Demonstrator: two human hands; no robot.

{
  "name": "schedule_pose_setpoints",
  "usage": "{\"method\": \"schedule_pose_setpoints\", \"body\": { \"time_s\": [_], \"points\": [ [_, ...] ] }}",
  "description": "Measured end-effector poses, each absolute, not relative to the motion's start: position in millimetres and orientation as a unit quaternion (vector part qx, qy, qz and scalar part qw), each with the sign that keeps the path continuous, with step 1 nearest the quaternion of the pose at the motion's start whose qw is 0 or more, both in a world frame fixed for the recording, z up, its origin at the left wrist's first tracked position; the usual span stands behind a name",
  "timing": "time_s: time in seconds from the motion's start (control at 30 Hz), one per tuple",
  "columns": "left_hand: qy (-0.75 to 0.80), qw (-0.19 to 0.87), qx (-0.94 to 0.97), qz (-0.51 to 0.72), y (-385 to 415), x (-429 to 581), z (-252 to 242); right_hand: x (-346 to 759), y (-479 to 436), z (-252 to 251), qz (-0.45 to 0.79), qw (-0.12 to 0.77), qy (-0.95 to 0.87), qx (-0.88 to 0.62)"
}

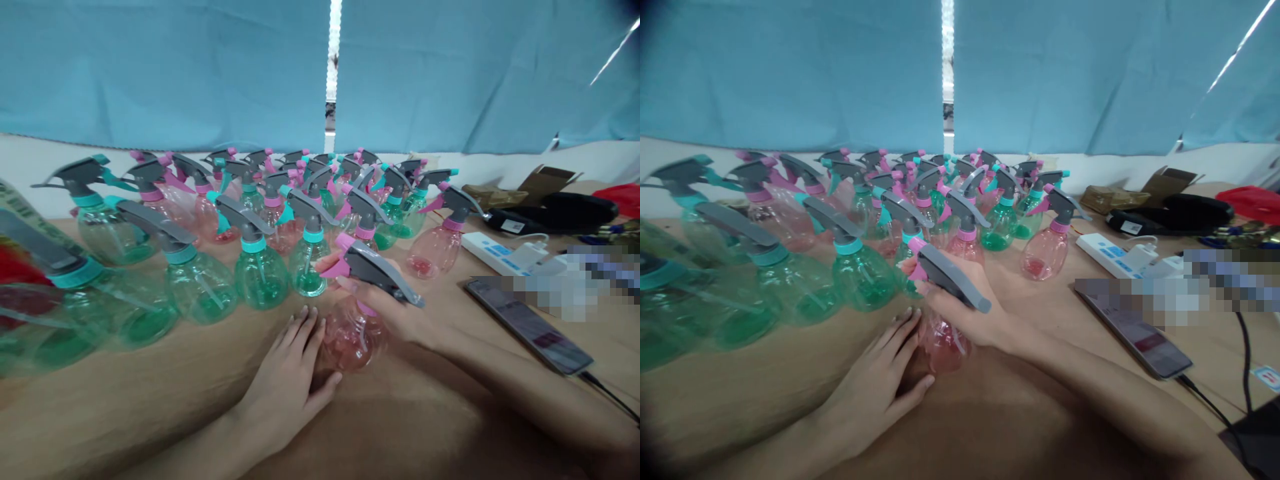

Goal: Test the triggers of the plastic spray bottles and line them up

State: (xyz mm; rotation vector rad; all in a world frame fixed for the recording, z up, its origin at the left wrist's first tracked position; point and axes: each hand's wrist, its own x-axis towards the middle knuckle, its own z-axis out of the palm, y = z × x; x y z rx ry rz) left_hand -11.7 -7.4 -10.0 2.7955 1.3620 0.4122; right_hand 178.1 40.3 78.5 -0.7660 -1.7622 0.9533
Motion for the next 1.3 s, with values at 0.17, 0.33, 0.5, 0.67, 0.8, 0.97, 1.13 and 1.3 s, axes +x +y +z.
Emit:
{"method": "schedule_pose_setpoints", "body": {
  "time_s": [0.17,0.33,0.5,0.67,0.8,0.97,1.13,1.3],
  "points": [
    [0.435,0.003,0.891,0.131,-8,-12,-9,181,44,67,0.401,0.475,-0.723,-0.301],
    [0.437,0.004,0.891,0.126,-8,-11,-7,182,45,63,0.403,0.472,-0.722,-0.305],
    [0.438,0.009,0.891,0.123,-8,-10,-6,182,45,63,0.399,0.472,-0.722,-0.311],
    [0.435,0.011,0.891,0.131,-7,-10,-8,181,44,67,0.403,0.467,-0.725,-0.306],
    [0.436,0.015,0.891,0.126,-7,-10,-8,182,43,68,0.399,0.461,-0.727,-0.316],
    [0.436,0.019,0.891,0.127,-8,-10,-6,183,44,65,0.401,0.463,-0.728,-0.307],
    [0.438,0.016,0.891,0.120,-8,-10,-5,182,44,64,0.403,0.470,-0.724,-0.305],
    [0.441,0.007,0.891,0.105,-8,-9,-4,182,45,65,0.397,0.475,-0.729,-0.292]
  ]
}}
